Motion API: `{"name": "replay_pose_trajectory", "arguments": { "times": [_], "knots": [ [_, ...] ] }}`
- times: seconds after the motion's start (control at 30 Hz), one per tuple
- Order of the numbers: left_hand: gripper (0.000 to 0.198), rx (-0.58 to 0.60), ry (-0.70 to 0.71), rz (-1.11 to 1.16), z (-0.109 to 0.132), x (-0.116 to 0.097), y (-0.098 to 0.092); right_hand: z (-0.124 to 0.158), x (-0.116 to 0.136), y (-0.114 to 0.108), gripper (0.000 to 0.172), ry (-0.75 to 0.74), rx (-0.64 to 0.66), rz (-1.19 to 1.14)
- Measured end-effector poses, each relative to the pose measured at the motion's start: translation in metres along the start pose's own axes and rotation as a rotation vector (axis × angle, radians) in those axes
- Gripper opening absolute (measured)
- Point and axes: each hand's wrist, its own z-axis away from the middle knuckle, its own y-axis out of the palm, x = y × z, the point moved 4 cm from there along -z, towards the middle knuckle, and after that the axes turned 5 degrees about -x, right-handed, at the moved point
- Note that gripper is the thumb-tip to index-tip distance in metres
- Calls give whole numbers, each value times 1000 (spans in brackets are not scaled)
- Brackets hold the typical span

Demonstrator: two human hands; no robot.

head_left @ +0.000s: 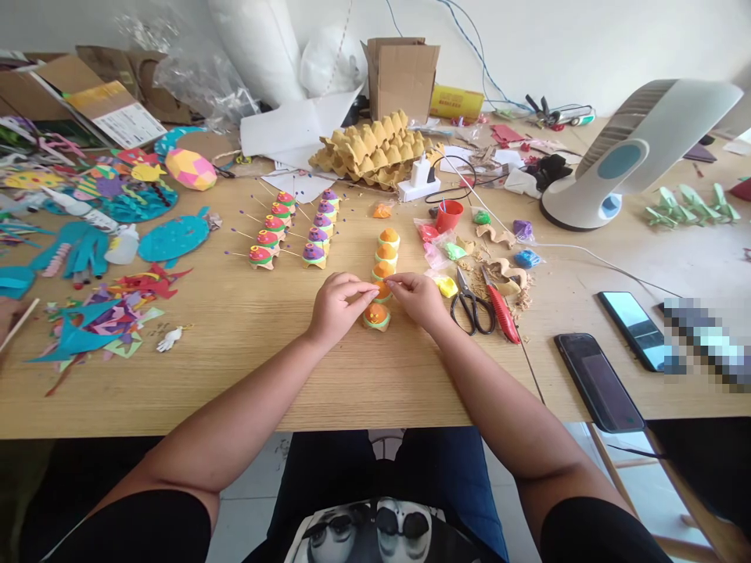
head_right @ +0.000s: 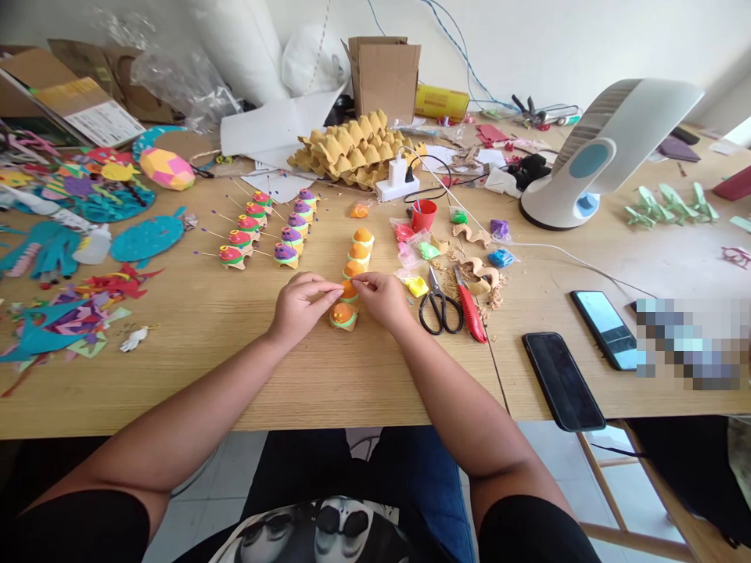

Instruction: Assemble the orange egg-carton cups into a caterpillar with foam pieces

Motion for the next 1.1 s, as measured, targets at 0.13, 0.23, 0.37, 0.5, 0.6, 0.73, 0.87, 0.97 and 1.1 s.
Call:
{"name": "replay_pose_trajectory", "arguments": {
  "times": [0.13, 0.23, 0.37, 0.5, 0.6, 0.73, 0.87, 0.97, 1.1],
  "knots": [
    [10, 20, 23, -45, 0, 1, 0, 3, 2, 1, 28, -19, 28, -9],
    [11, 30, 54, -83, 1, 0, 0, 5, 3, 2, 31, -29, 49, -2],
    [13, 38, 113, -141, 0, -2, -3, 6, 3, 3, 33, -29, 59, 23],
    [14, 52, 140, -178, 0, -2, -6, 5, 2, 2, 34, -20, 65, 41],
    [15, 69, 155, -195, -1, -2, -7, 5, 3, 2, 35, -34, 76, 40],
    [17, 97, 166, -220, -2, -3, -6, 5, 3, 2, 36, -39, 76, 35],
    [16, 118, 160, -247, -2, -3, -6, 5, 2, 2, 35, -45, 73, 23],
    [17, 122, 177, -264, -2, -3, -5, 5, 1, 3, 35, -41, 71, 17],
    [17, 109, 194, -293, -2, -3, -4, 5, -1, 3, 34, -41, 63, 19]
  ]
}}
